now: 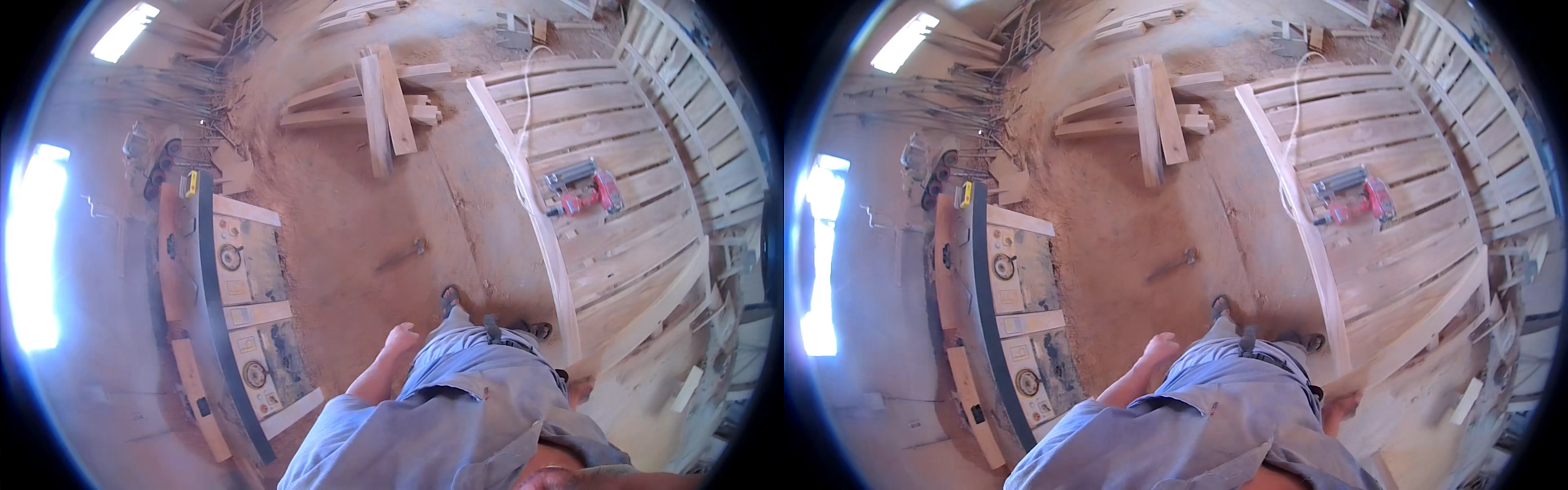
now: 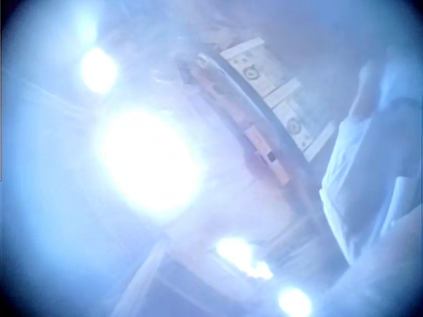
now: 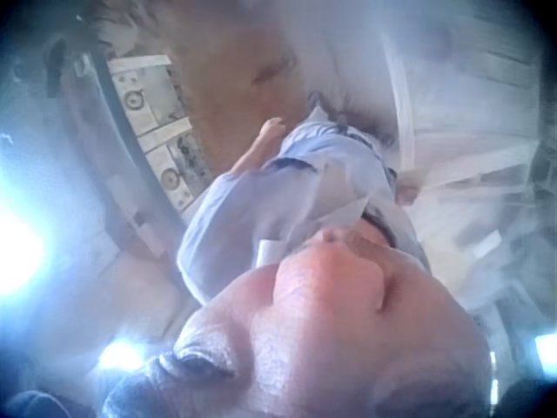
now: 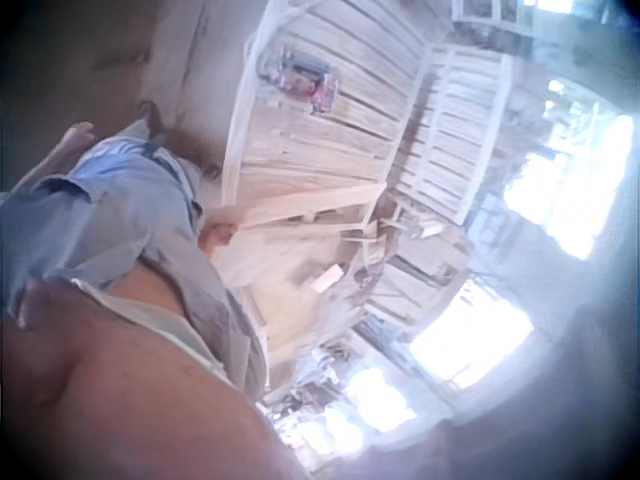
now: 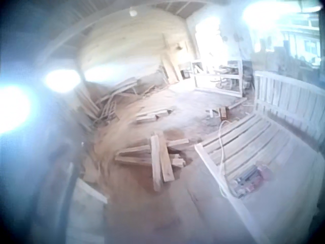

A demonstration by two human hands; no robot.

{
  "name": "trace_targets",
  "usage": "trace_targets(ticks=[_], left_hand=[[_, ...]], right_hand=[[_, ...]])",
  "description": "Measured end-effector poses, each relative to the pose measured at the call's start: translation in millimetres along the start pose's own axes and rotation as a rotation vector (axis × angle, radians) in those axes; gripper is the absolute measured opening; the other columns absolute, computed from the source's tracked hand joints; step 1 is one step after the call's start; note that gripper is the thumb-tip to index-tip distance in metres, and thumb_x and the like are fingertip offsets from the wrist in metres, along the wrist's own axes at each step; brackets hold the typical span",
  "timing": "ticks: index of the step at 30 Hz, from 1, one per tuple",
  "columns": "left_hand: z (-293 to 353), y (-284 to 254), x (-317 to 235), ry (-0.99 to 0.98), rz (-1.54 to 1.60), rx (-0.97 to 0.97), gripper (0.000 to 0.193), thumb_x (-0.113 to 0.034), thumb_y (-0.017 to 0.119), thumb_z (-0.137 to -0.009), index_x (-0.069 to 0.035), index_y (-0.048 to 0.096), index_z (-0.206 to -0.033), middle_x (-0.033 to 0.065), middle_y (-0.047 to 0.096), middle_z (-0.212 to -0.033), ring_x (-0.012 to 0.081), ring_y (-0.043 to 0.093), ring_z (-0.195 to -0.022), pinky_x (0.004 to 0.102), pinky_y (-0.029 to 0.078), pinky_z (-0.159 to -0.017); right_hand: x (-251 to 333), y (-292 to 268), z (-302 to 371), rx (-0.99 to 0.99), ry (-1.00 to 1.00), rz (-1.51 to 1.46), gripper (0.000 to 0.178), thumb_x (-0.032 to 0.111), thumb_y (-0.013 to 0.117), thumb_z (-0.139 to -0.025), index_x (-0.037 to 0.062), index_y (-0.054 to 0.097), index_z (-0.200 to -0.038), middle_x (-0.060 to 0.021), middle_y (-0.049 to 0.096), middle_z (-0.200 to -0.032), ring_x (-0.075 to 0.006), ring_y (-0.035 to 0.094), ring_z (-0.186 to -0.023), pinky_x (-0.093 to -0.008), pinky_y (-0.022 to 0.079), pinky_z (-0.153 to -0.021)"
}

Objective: The person assembles a wooden structure by placing planks onto a frame and securing them with a nail gun. They also use an angle grinder to smooth the edges of a plank before fitting it into the assembly.

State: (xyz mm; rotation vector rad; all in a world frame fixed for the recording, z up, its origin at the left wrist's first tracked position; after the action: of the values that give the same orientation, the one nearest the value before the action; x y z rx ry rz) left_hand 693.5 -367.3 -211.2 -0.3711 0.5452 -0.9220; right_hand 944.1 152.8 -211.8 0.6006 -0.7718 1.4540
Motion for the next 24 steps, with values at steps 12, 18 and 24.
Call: trace_targets(ticks=[12, 18, 24], left_hand=[[-90, -76, 116, -0.125, 0.587, -0.295, 0.052, -0.020, 0.059, -0.083, 0.004, 0.061, -0.129, 0.0255, 0.069, -0.114, 0.0313, 0.067, -0.110, 0.0369, 0.051, -0.095], [-86, -73, 28, -0.051, 0.547, -0.243, 0.056, -0.022, 0.061, -0.084, 0.009, 0.058, -0.131, 0.0240, 0.072, -0.106, 0.0281, 0.069, -0.102, 0.0373, 0.052, -0.087], [-87, -109, -5, -0.118, 0.496, -0.301, 0.034, -0.022, 0.063, -0.080, 0.004, 0.068, -0.102, 0.0180, 0.071, -0.090, 0.0259, 0.066, -0.085, 0.0385, 0.051, -0.078]], right_hand=[[-16, 241, 58, 0.327, -0.028, 0.337, 0.044, 0.036, 0.060, -0.092, -0.0014, 0.065, -0.115, -0.0077, 0.064, -0.109, -0.0223, 0.063, -0.096, -0.0338, 0.052, -0.084], [-33, 371, 84, 0.496, -0.061, 0.278, 0.039, 0.030, 0.063, -0.094, -0.0042, 0.067, -0.113, -0.0091, 0.066, -0.107, -0.0214, 0.064, -0.097, -0.0331, 0.050, -0.086], [-63, 548, 135, 0.707, -0.088, 0.468, 0.037, 0.032, 0.067, -0.091, -0.0048, 0.071, -0.094, -0.0062, 0.067, -0.087, -0.0173, 0.060, -0.078, -0.0326, 0.048, -0.069]])
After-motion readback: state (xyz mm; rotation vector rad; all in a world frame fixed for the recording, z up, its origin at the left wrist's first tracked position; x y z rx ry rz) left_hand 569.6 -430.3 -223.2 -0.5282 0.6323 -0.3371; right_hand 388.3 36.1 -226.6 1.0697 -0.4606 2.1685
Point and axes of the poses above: each hand's wrist, its own z-axis away from the middle knuckle, its own y-axis out of the palm, x = y × z, the point moved 4 cm from there along -z, towards the middle knuckle
